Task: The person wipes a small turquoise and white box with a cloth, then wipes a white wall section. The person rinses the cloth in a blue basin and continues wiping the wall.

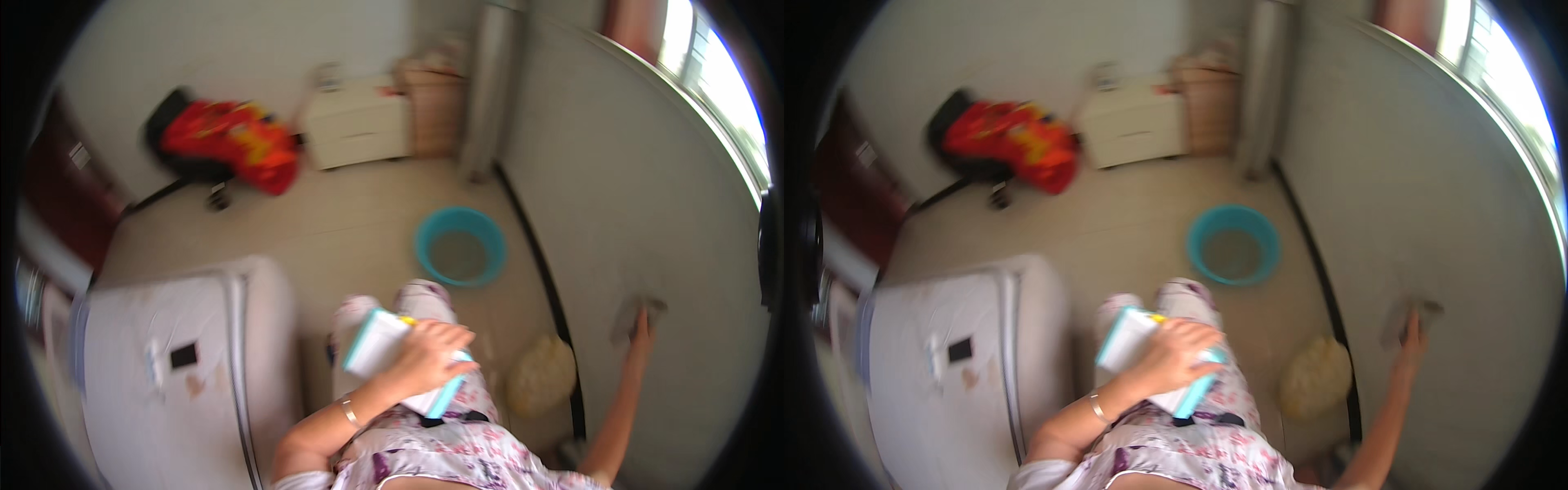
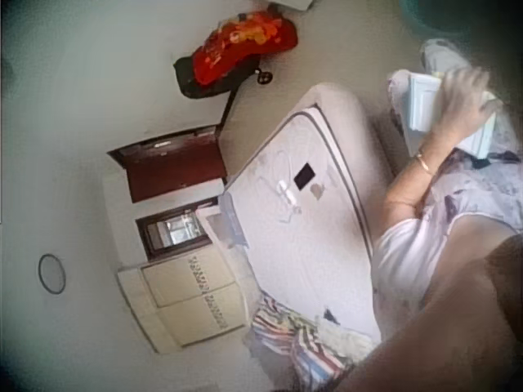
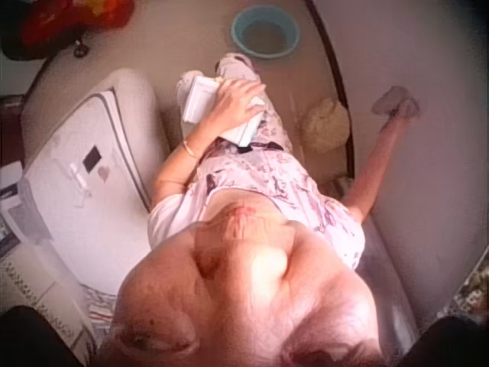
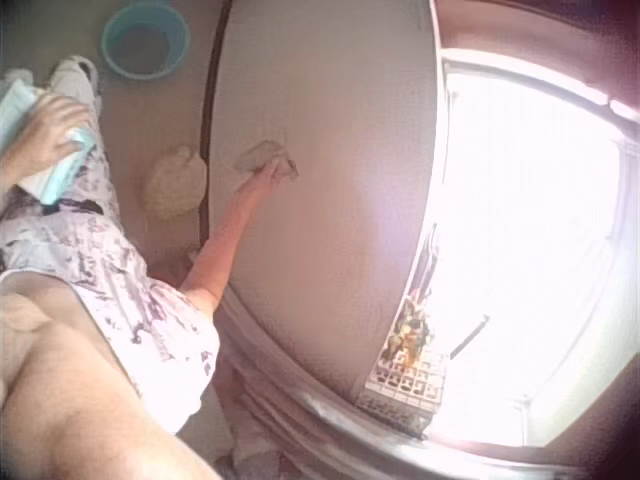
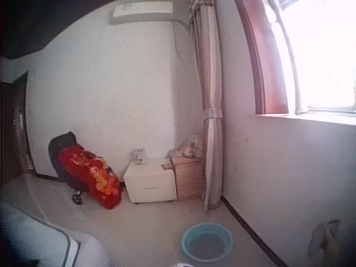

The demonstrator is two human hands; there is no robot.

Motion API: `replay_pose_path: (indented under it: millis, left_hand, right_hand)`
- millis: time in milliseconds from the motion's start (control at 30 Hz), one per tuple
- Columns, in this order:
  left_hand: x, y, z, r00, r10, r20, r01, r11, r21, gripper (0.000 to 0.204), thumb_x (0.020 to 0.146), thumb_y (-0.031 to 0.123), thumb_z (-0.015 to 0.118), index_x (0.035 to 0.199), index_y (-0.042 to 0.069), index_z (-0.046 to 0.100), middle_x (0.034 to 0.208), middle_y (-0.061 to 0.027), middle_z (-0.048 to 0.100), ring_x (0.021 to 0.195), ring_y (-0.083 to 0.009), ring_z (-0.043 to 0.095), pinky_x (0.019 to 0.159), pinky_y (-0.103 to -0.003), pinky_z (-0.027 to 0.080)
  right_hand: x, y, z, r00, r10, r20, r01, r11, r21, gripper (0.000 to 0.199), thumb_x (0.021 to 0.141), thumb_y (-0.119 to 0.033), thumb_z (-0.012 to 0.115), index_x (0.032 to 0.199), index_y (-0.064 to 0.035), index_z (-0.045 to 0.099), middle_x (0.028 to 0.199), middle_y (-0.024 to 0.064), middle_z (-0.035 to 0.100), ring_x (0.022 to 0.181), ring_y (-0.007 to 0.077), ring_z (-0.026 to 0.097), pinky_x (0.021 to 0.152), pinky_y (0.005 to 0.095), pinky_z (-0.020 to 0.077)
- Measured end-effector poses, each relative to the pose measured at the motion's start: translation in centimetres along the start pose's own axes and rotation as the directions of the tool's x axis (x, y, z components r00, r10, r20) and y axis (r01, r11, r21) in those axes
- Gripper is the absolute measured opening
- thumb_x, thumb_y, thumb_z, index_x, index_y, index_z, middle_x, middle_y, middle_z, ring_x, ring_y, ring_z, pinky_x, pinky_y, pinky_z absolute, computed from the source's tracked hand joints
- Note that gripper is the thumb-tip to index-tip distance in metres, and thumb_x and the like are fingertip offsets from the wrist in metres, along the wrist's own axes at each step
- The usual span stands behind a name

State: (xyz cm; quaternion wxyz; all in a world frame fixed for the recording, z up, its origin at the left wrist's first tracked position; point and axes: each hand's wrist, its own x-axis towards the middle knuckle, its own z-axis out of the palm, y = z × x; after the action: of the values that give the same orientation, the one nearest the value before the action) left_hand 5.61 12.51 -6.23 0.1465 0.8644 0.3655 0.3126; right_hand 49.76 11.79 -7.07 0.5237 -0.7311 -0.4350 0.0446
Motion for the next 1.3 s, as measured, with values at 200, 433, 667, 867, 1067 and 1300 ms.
replay_pose_path:
  millis: [200, 433, 667, 867, 1067, 1300]
  left_hand:
    - [-1.3, 0.6, 0.5, 0.998, -0.049, -0.047, 0.051, 0.998, 0.04, 0.048, 0.083, 0.042, 0.062, 0.104, 0.0, 0.063, 0.106, -0.0133, 0.064, 0.103, -0.0275, 0.057, 0.094, -0.042, 0.038]
    - [-1.4, 0.8, 1.3, 0.994, -0.084, -0.077, 0.086, 0.996, 0.029, 0.046, 0.082, 0.042, 0.062, 0.101, 0.0, 0.064, 0.103, -0.0141, 0.064, 0.098, -0.028, 0.058, 0.094, -0.041, 0.037]
    - [-0.9, 0.7, 1.3, 0.996, -0.066, -0.061, 0.069, 0.997, 0.045, 0.045, 0.082, 0.042, 0.062, 0.1, 0.0, 0.064, 0.102, -0.013, 0.065, 0.097, -0.0277, 0.058, 0.093, -0.041, 0.038]
    - [-1.5, 0.5, 1.4, 0.992, -0.049, -0.112, 0.055, 0.997, 0.054, 0.045, 0.084, 0.043, 0.06, 0.099, 0.001, 0.064, 0.099, -0.0112, 0.065, 0.095, -0.0273, 0.058, 0.09, -0.04, 0.039]
    - [-1.4, 0.9, 1.2, 0.995, -0.061, -0.084, 0.065, 0.997, 0.046, 0.044, 0.083, 0.042, 0.061, 0.099, 0.001, 0.065, 0.1, -0.0111, 0.065, 0.096, -0.0266, 0.058, 0.09, -0.039, 0.039]
    - [-1.5, 1.1, 1.2, 0.99, -0.05, -0.131, 0.059, 0.996, 0.069, 0.041, 0.083, 0.039, 0.063, 0.099, 0.002, 0.066, 0.101, -0.0097, 0.066, 0.095, -0.0241, 0.059, 0.089, -0.039, 0.041]
  right_hand:
    - [0.4, 8.6, 4.9, 0.941, -0.166, 0.296, 0.202, 0.974, -0.098, 0.05, 0.096, -0.042, 0.049, 0.063, -0.0048, 0.041, 0.055, -0.0019, 0.034, 0.051, 0.0076, 0.028, 0.045, 0.0295, 0.0225]
    - [0.2, 5.9, 5.3, 0.98, -0.029, 0.197, 0.03, 1.0, -0.001, 0.051, 0.097, -0.043, 0.047, 0.065, -0.0044, 0.046, 0.056, 0.0014, 0.037, 0.05, 0.0095, 0.03, 0.047, 0.0344, 0.0242]
    - [1.4, 7.7, 5.9, 0.987, -0.138, 0.08, 0.146, 0.983, -0.109, 0.051, 0.096, -0.042, 0.05, 0.059, -0.0067, 0.04, 0.051, 0.0005, 0.034, 0.046, 0.0094, 0.029, 0.044, 0.0345, 0.0255]
    - [0.1, 4.8, 6.4, 0.992, 0.092, 0.087, -0.104, 0.984, 0.147, 0.052, 0.096, -0.042, 0.05, 0.06, -0.0073, 0.032, 0.053, -0.0013, 0.025, 0.047, 0.0091, 0.021, 0.043, 0.0321, 0.0197]
    - [0.8, 7.3, 6.0, 0.992, -0.021, 0.122, 0.029, 0.997, -0.066, 0.055, 0.095, -0.046, 0.05, 0.059, -0.0061, 0.038, 0.052, -0.0026, 0.026, 0.045, 0.0094, 0.022, 0.042, 0.0326, 0.0193]
    - [-0.8, 4.2, 6.3, 0.962, 0.271, -0.034, -0.259, 0.946, 0.196, 0.059, 0.094, -0.05, 0.047, 0.109, 0.0063, 0.057, 0.086, 0.012, 0.057, 0.069, 0.0184, 0.051, 0.059, 0.0357, 0.0411]
